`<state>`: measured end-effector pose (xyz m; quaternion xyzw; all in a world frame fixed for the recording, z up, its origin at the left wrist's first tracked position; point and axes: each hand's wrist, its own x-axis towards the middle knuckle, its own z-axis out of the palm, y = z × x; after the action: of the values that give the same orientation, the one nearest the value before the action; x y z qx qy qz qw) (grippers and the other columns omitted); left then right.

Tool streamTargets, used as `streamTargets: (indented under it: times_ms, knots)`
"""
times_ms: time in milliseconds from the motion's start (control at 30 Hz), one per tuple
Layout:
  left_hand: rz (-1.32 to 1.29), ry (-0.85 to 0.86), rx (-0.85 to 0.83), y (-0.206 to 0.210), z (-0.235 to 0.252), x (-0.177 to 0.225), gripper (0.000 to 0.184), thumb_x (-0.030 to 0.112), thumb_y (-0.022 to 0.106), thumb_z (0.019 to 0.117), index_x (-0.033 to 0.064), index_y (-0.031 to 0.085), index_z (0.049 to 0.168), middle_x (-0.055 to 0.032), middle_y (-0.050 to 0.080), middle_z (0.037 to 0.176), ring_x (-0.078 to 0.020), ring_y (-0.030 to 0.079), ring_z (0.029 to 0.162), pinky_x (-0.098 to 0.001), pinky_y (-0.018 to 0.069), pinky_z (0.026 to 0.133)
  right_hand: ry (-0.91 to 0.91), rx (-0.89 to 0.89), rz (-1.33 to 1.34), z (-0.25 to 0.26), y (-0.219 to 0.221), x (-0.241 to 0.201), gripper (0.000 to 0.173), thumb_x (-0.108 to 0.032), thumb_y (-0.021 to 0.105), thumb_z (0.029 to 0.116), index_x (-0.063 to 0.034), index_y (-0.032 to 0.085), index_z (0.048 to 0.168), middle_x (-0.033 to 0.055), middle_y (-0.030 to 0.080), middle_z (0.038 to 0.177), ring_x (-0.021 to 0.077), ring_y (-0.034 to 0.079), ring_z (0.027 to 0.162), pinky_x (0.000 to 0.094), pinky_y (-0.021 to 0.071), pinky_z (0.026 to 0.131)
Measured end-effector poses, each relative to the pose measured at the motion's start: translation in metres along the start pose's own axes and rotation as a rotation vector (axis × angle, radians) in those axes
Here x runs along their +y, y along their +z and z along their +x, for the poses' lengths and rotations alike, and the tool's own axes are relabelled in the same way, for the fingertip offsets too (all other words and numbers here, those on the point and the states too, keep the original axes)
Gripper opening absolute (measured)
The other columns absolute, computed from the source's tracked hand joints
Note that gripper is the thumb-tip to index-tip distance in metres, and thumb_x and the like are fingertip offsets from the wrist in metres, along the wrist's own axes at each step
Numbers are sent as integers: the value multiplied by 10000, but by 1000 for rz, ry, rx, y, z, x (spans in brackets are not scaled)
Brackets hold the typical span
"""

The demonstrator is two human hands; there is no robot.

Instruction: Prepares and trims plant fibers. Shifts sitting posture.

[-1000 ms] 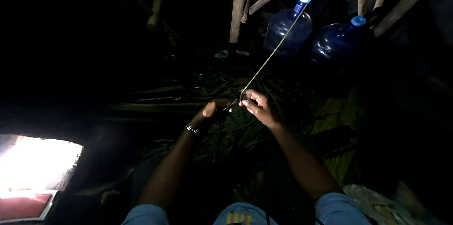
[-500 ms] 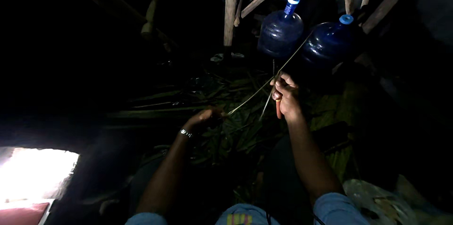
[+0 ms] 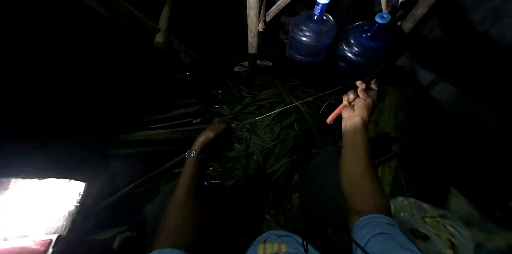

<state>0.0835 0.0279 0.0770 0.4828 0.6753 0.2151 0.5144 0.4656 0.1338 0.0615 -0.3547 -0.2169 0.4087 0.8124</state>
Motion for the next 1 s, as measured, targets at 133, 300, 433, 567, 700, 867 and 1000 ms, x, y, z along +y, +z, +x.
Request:
streamTargets:
  times_ms: [133,300,433,567,700,867,1000]
  knots:
    - [50,98,123,0,6,-6,235,158,536,1070,-37,666,1095,-84,592,817,-104,518,663,-276,477,641,-69,3,-2,-4,0,-1,245,-78,416,1090,-207,493,1283,-43,616,965,33,449,523,175,420,470]
    - [-100,450,318,15,24,-21,204,140,568,1052,-24,687,1072,-63,647,814,-63,565,654,-254,515,635,61,-600,-312,-43,14,10,353,-92,456,1009,-190,509,1344,-53,635,853,9,451,480,159,413,436]
    - [-217,556,341,36,27,-19,162,110,588,1038,4,697,1095,-8,643,806,-23,554,634,-197,499,605,186,-1066,-594,-89,35,31,442,-71,561,953,-53,563,1395,36,675,843,56,498,548,227,430,505]
    - [-146,599,308,50,22,-16,180,128,602,1030,4,704,1112,-16,675,836,-16,565,639,-199,504,616,265,-1173,-697,-124,46,58,436,-64,553,1003,1,513,1433,45,673,883,24,483,597,199,415,557]
    - [-107,673,241,58,18,-15,168,73,592,1013,-27,709,1080,-22,681,848,15,569,666,-177,510,657,251,-1085,-694,-134,52,66,348,-68,577,1006,-8,576,1349,53,670,943,27,499,632,199,424,573]
    - [-117,646,212,54,19,-16,154,119,620,1014,13,729,1039,37,643,737,30,529,584,-157,474,576,193,-967,-555,-126,49,66,197,-39,556,995,-10,651,1165,-2,672,823,-3,450,551,177,396,533]
    - [-105,627,238,50,21,-20,173,139,619,1021,11,735,1027,30,634,717,24,518,569,-161,464,559,220,-804,-422,-102,45,51,150,-31,550,992,-80,645,1098,4,688,853,0,457,506,158,397,473]
